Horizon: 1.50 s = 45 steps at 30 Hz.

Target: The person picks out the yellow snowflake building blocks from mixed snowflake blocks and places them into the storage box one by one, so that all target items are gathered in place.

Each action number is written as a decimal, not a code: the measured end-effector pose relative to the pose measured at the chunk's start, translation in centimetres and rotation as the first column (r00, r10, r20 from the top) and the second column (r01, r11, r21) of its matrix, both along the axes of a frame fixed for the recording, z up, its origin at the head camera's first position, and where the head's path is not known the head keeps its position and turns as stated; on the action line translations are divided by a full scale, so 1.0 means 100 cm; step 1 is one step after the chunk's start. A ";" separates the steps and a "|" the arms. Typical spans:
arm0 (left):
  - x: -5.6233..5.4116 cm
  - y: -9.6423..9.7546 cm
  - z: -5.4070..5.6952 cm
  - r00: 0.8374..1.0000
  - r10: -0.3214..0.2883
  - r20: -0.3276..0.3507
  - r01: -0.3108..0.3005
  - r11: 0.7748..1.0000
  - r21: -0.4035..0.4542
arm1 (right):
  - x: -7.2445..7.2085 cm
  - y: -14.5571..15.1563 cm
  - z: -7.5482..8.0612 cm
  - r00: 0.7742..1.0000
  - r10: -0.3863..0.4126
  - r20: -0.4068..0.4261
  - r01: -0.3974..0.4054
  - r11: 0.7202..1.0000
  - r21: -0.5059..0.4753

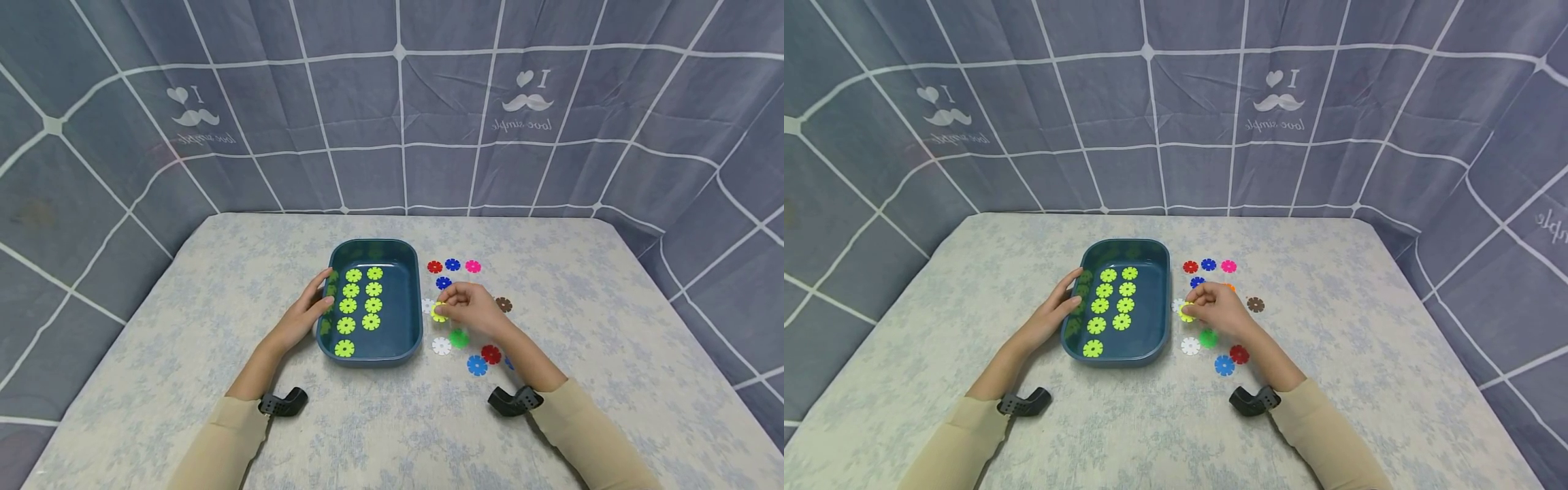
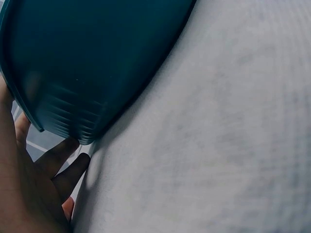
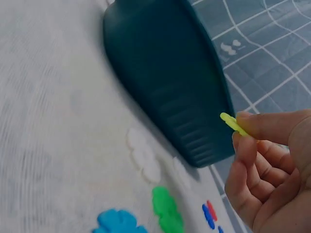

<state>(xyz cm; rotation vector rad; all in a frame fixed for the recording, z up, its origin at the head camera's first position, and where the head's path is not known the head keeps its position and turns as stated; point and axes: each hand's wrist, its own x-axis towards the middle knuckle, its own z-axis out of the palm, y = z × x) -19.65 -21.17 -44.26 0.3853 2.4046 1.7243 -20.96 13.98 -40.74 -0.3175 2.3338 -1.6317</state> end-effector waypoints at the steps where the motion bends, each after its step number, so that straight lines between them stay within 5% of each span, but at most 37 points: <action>1: 0.000 0.000 0.000 1.000 -0.001 -0.002 0.001 1.000 0.001 | 0.000 0.000 0.001 1.000 0.002 0.006 -0.002 1.000 -0.015; 22: 0.001 0.001 0.000 1.000 -0.007 -0.006 0.007 1.000 0.009 | 0.003 -0.031 0.018 0.988 0.152 0.003 -0.149 0.973 -0.174; 45: 0.002 0.001 0.001 1.000 0.005 -0.008 -0.005 1.000 -0.015 | 0.007 -0.066 0.024 0.965 0.256 -0.053 -0.261 0.946 -0.192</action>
